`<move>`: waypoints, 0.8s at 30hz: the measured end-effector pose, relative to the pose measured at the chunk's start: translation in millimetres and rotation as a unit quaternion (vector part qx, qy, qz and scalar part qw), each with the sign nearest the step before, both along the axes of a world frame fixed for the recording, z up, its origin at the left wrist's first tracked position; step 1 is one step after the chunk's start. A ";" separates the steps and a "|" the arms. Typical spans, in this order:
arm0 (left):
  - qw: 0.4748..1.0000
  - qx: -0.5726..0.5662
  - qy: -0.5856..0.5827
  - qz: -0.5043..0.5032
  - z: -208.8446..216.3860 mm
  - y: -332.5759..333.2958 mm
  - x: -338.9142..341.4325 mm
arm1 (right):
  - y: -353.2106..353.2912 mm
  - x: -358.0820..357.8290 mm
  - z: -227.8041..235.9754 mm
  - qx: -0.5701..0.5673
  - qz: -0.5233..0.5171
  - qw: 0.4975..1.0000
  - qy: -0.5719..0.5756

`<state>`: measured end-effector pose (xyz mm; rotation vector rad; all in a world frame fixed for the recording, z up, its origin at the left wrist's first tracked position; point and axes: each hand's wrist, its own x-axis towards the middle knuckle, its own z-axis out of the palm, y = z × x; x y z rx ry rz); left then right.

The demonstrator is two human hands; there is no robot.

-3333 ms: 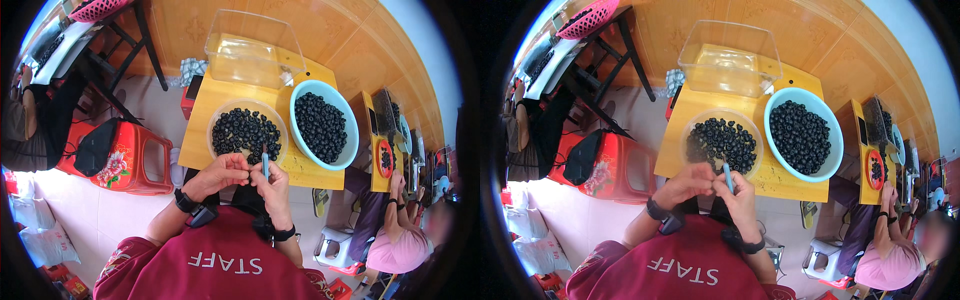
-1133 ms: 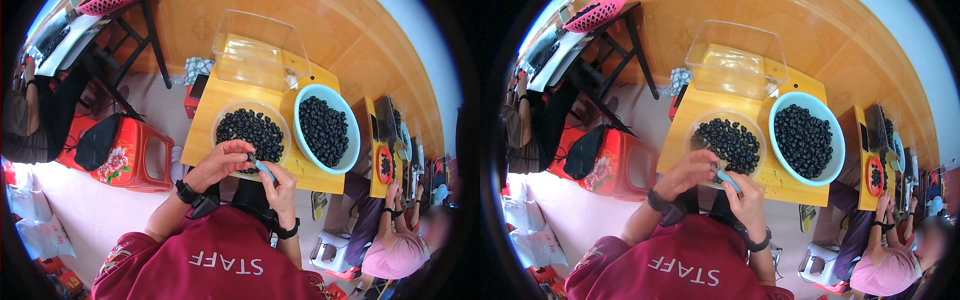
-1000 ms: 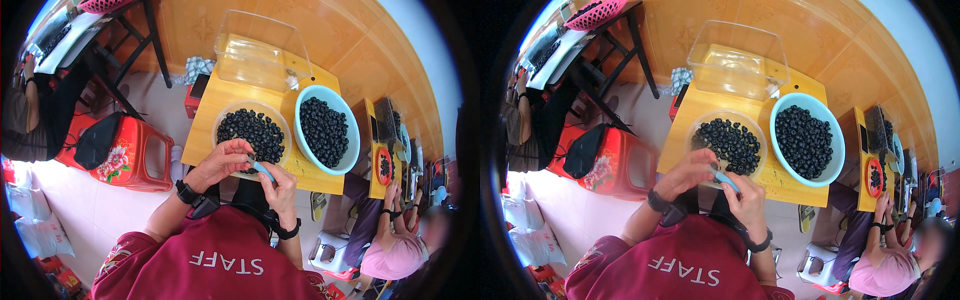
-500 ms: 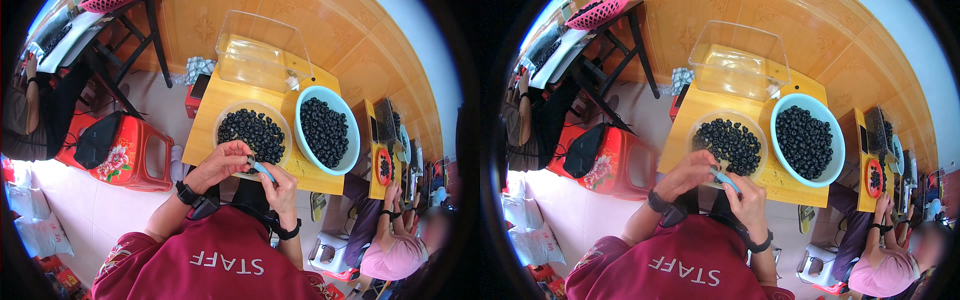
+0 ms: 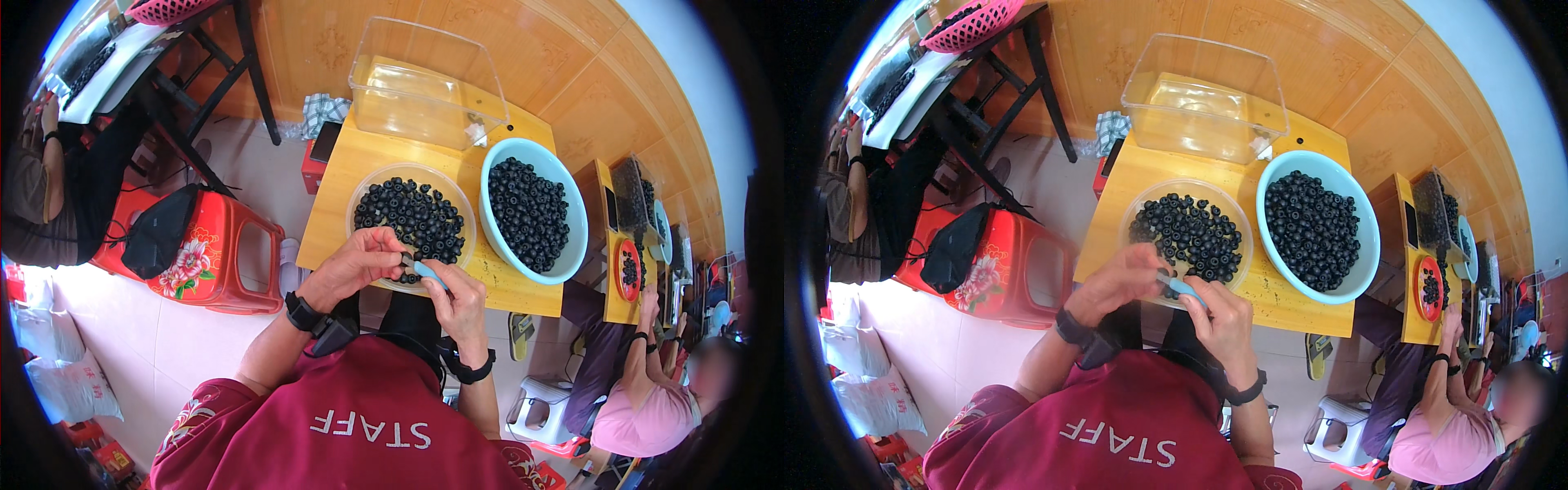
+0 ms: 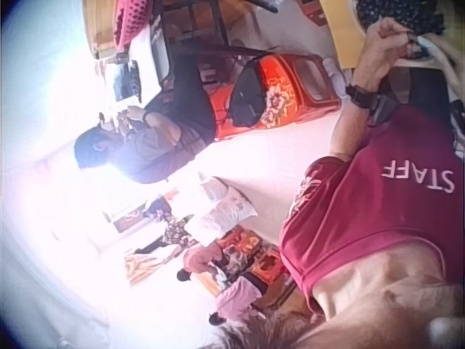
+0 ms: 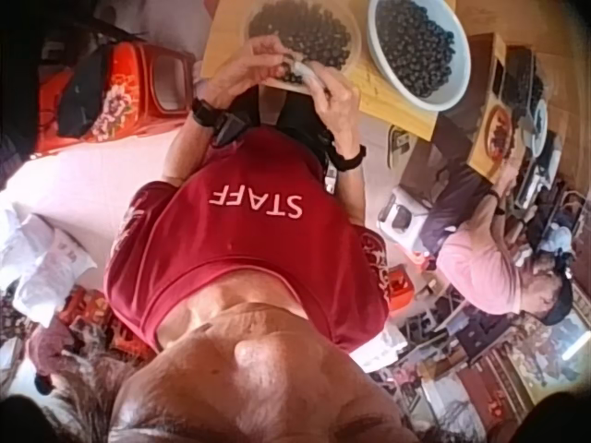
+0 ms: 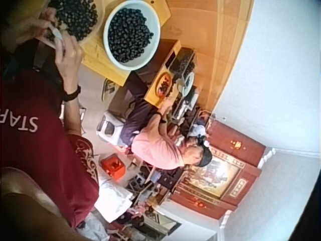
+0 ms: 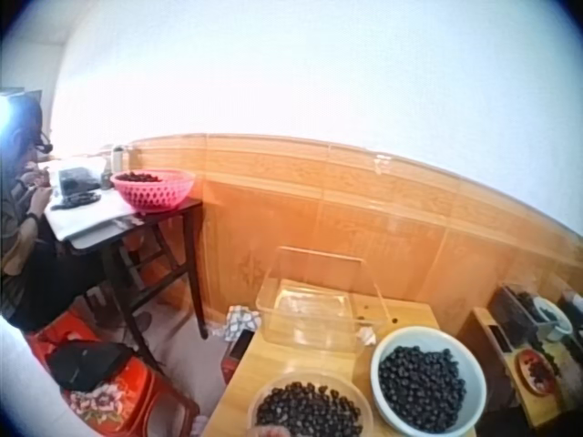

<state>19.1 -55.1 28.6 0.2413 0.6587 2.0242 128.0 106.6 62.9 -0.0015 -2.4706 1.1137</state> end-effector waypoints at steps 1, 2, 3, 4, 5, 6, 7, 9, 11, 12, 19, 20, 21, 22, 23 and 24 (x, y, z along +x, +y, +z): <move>0.999 0.008 0.034 -0.022 1.8 -2.2 0.5 | 5.5 -3.2 -6.3 0.050 -0.044 0.998 -0.007; 0.997 0.017 0.068 -0.045 4.0 -3.5 1.5 | 10.7 -4.3 -10.1 0.100 -0.089 0.991 -0.014; 0.997 0.017 0.069 -0.044 7.8 -4.9 3.3 | 15.4 -3.2 -11.0 0.100 -0.088 0.991 -0.013; 0.996 0.023 0.070 -0.051 12.3 -6.0 5.7 | 20.9 -0.5 -11.6 0.075 -0.107 0.991 -0.010; 0.995 0.029 0.071 -0.059 14.6 -6.0 6.5 | 25.5 0.8 -11.7 0.050 -0.127 0.991 -0.007; 0.997 -0.002 0.067 -0.038 12.9 -3.6 5.5 | 26.6 -0.3 -8.0 0.022 -0.121 0.992 -0.001; 0.997 -0.003 0.065 -0.038 10.1 -3.9 5.9 | 21.9 -0.6 -4.1 0.021 -0.120 0.993 -0.003; 1.000 -0.003 0.018 -0.006 6.5 -3.2 5.8 | 6.9 -1.4 8.3 -0.079 -0.094 0.992 -0.020; 1.000 -0.001 0.022 -0.006 7.9 0.7 6.9 | 0.9 1.8 9.0 -0.110 -0.086 0.988 -0.066; 0.999 -0.016 0.033 -0.002 9.6 2.6 8.4 | -3.7 2.4 8.0 -0.202 -0.052 0.974 -0.084; 0.996 -0.019 0.061 -0.056 5.3 0.3 8.5 | -20.0 -2.5 13.8 -0.463 0.062 0.875 -0.125; 0.996 -0.020 0.062 -0.054 4.3 -1.0 8.3 | -20.7 -1.9 12.7 -0.494 0.063 0.857 -0.132; 0.997 -0.022 0.048 -0.063 3.3 -1.5 9.3 | -21.1 0.3 11.9 -0.524 0.062 0.838 -0.139; 0.996 -0.024 0.035 -0.073 2.4 -1.7 10.2 | -18.7 2.5 9.2 -0.524 0.062 0.838 -0.139; 0.996 -0.023 0.035 -0.073 1.2 -1.5 11.2 | -14.0 4.8 4.8 -0.528 0.051 0.830 -0.170; 0.996 -0.030 0.038 -0.077 -0.1 -0.9 12.0 | -11.3 6.2 1.5 -0.533 0.040 0.821 -0.199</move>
